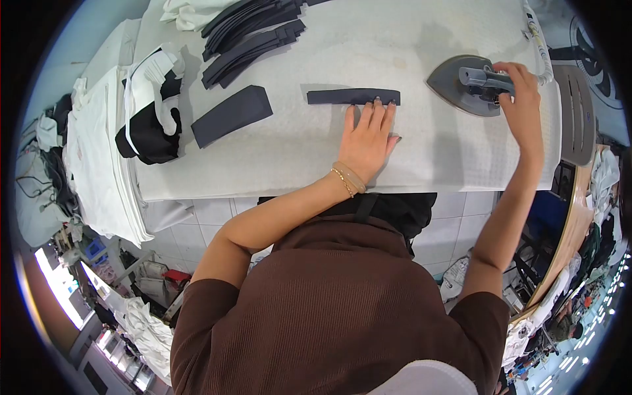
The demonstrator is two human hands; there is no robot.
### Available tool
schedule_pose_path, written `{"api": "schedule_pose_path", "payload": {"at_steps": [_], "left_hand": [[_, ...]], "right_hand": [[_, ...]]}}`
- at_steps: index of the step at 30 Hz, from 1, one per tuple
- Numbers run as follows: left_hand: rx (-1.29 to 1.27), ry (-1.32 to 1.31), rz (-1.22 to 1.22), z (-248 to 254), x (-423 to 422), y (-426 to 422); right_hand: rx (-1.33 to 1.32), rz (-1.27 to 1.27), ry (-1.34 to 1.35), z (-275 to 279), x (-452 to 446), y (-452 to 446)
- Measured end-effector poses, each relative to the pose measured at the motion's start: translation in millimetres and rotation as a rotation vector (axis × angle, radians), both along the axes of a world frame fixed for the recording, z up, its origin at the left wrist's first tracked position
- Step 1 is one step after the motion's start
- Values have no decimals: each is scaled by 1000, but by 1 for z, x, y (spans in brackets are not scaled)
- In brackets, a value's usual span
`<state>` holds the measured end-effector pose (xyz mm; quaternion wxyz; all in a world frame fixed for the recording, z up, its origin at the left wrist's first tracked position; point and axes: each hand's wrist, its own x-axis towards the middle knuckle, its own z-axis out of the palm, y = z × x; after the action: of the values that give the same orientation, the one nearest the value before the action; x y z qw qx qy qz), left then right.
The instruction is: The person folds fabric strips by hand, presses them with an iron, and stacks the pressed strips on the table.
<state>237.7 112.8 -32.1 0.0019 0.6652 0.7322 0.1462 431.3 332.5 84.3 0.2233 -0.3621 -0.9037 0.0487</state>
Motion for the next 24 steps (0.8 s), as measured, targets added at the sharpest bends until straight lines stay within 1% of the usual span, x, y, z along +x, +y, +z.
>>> {"api": "schedule_pose_path", "payload": {"at_steps": [1, 2, 3, 5, 6, 8, 11, 14, 21, 24], "left_hand": [[1, 1, 4, 0, -1, 0], [8, -14, -1, -1, -2, 0], [15, -29, -7, -1, -2, 0], [15, -39, -7, 1, -4, 1], [14, -48, -10, 1, -4, 1], [16, -50, -11, 1, -5, 2], [11, -54, -16, 2, -6, 2], [3, -63, -30, 2, -7, 2], [20, -111, -45, 7, -13, -1], [8, -60, -60, 6, -14, -1]], "right_hand": [[-99, 60, -124, -1, 5, 10], [-238, 90, -124, -3, 6, 18], [-237, 93, -123, -6, 5, 23], [-309, 116, -231, -12, 3, 28], [-308, 115, -230, -14, 2, 28], [-416, 106, -133, -14, -1, 27], [-411, 147, -71, -16, -4, 19], [-461, 162, -67, -9, -13, 4], [-431, 226, -66, -10, -27, -18], [-457, 232, -79, -9, -29, -21]]}}
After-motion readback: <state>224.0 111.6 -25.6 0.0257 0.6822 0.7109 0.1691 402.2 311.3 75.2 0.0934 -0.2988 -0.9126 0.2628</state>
